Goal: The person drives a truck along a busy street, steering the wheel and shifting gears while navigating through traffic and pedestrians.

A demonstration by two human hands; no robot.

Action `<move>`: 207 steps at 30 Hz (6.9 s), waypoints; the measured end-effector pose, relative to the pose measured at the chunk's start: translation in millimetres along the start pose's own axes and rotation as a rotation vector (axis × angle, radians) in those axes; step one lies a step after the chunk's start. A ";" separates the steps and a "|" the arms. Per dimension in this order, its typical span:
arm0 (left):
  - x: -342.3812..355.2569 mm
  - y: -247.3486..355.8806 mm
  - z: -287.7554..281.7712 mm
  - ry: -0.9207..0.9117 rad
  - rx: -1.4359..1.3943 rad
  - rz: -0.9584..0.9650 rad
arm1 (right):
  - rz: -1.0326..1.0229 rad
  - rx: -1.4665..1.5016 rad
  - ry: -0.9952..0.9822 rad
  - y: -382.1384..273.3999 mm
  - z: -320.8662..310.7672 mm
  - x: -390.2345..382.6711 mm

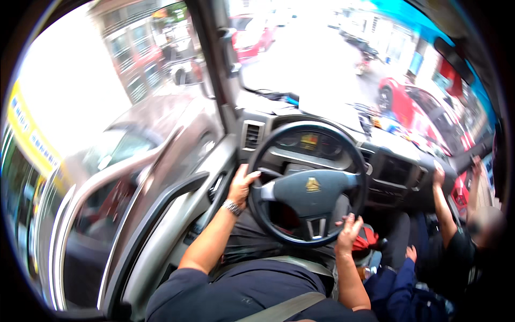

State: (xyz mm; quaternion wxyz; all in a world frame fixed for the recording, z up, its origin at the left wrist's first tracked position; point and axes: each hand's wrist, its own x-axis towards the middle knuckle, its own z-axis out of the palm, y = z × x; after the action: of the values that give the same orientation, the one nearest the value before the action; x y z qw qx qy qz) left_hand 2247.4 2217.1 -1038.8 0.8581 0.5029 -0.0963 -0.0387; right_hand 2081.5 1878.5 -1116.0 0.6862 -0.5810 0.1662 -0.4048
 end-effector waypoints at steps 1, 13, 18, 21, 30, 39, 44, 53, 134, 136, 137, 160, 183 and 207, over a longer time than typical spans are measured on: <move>-3.8 4.0 5.6 0.088 0.156 0.099 | 0.025 0.000 -0.012 3.0 1.8 -3.8; 67.9 38.1 26.3 -0.015 0.737 0.175 | 0.249 0.012 -0.290 -29.6 -21.7 -43.4; 79.5 54.7 37.4 -0.024 0.857 0.155 | 0.002 -0.371 -0.426 -27.8 -77.1 8.1; 76.1 66.0 41.4 -0.027 0.942 0.153 | -0.499 -0.890 -0.285 -87.2 -98.8 48.8; 111.6 87.8 71.3 -0.010 1.335 0.215 | 0.070 -1.092 -0.148 -100.3 -160.7 99.3; 108.3 103.0 96.5 -0.096 1.499 0.220 | -0.456 -1.162 -0.158 -76.5 -184.4 74.7; 97.1 107.6 101.1 -0.052 1.497 0.255 | -0.388 -1.236 -0.335 -67.4 -207.0 96.8; 83.2 107.1 107.6 -0.031 1.514 0.219 | -0.064 -1.336 -0.251 -69.1 -187.1 167.6; 38.1 35.6 41.2 0.092 0.701 0.170 | -0.317 -0.745 -0.328 -114.1 39.0 181.5; 40.0 37.0 35.7 0.089 0.719 0.164 | -0.222 -0.684 -0.316 -117.5 38.1 168.7; 43.3 37.0 35.1 0.099 0.776 0.174 | -0.184 -0.650 -0.307 -115.6 35.2 163.7; 109.3 94.8 97.7 -0.093 1.375 0.148 | 0.011 -0.276 -0.149 -89.4 -6.3 76.3; 20.2 36.8 37.1 0.155 0.753 0.107 | -0.396 -1.125 -0.307 -121.4 -107.2 150.5; 29.3 33.6 34.5 0.150 0.728 0.099 | -0.046 -1.615 -0.267 -94.9 -139.9 166.1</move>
State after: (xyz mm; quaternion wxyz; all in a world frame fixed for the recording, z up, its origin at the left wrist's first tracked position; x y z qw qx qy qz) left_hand 2268.1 2199.3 -989.4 0.6286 0.7713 -0.0647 0.0767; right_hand 2051.9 1661.7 -1025.0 0.0619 -0.9428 0.3114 -0.1015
